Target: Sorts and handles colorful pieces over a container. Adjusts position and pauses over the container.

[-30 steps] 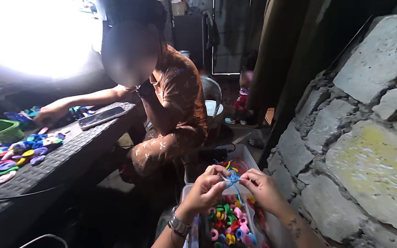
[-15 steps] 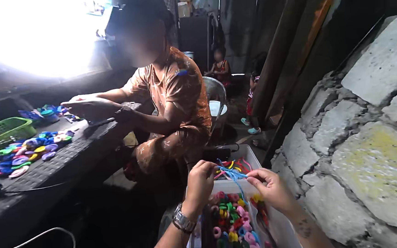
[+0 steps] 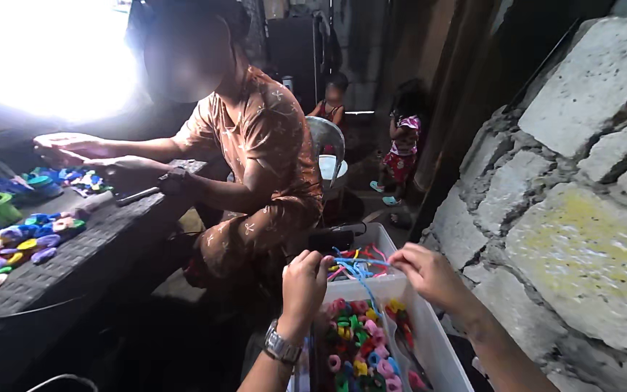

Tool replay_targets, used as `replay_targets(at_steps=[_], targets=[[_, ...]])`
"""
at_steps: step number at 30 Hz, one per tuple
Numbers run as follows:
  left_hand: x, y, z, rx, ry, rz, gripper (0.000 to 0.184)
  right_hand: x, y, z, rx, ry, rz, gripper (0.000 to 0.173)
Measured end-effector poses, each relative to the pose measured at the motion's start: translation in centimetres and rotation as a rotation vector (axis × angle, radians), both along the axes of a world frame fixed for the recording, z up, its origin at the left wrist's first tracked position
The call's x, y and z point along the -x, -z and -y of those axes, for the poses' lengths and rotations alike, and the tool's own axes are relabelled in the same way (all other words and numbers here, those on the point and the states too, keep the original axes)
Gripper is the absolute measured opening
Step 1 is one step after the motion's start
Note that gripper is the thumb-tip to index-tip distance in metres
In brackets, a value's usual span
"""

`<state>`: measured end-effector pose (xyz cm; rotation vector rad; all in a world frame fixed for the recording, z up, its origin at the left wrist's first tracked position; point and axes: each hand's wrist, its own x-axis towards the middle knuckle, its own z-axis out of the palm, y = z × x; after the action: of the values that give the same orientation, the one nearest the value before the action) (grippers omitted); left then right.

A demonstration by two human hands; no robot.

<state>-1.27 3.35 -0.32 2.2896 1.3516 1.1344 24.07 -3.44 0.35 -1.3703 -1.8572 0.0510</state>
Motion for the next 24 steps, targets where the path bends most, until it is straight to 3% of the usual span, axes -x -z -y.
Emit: replay_targets(at_steps=[3, 5, 8, 11, 16, 20, 24], targets=[[-0.4, -0.5, -0.3, 0.224, -0.023, -0.138, 0.029, 0.3, -0.5, -3.1, 0.365, 0.068, 0.071, 0.021], [-0.3, -0.7, -0.2, 0.342, -0.039, -0.213, 0.041, 0.9, -0.6, -4.6, 0.597, 0.102, 0.177, 0.031], [-0.1, -0.7, -0.3, 0.344, -0.026, -0.176, 0.040, 2.0, -1.9, -3.9, 0.527, 0.088, 0.158, 0.026], [0.1, -0.4, -0.3, 0.351, 0.045, -0.109, 0.033, 2.8, -2.7, -2.0, 0.551, -0.068, 0.189, 0.024], [-0.1, -0.3, -0.3, 0.357, 0.157, -0.090, 0.029, 4.2, -1.5, -1.1, 0.635, -0.077, 0.319, 0.049], [-0.1, -0.2, -0.1, 0.367, 0.198, -0.136, 0.029, 4.3, 0.1, -2.2, 0.512, -0.130, 0.346, 0.025], [0.1, -0.2, 0.0, 0.362, 0.219, -0.114, 0.029, 4.0, -2.2, -3.6, 0.536, -0.185, 0.290, 0.026]])
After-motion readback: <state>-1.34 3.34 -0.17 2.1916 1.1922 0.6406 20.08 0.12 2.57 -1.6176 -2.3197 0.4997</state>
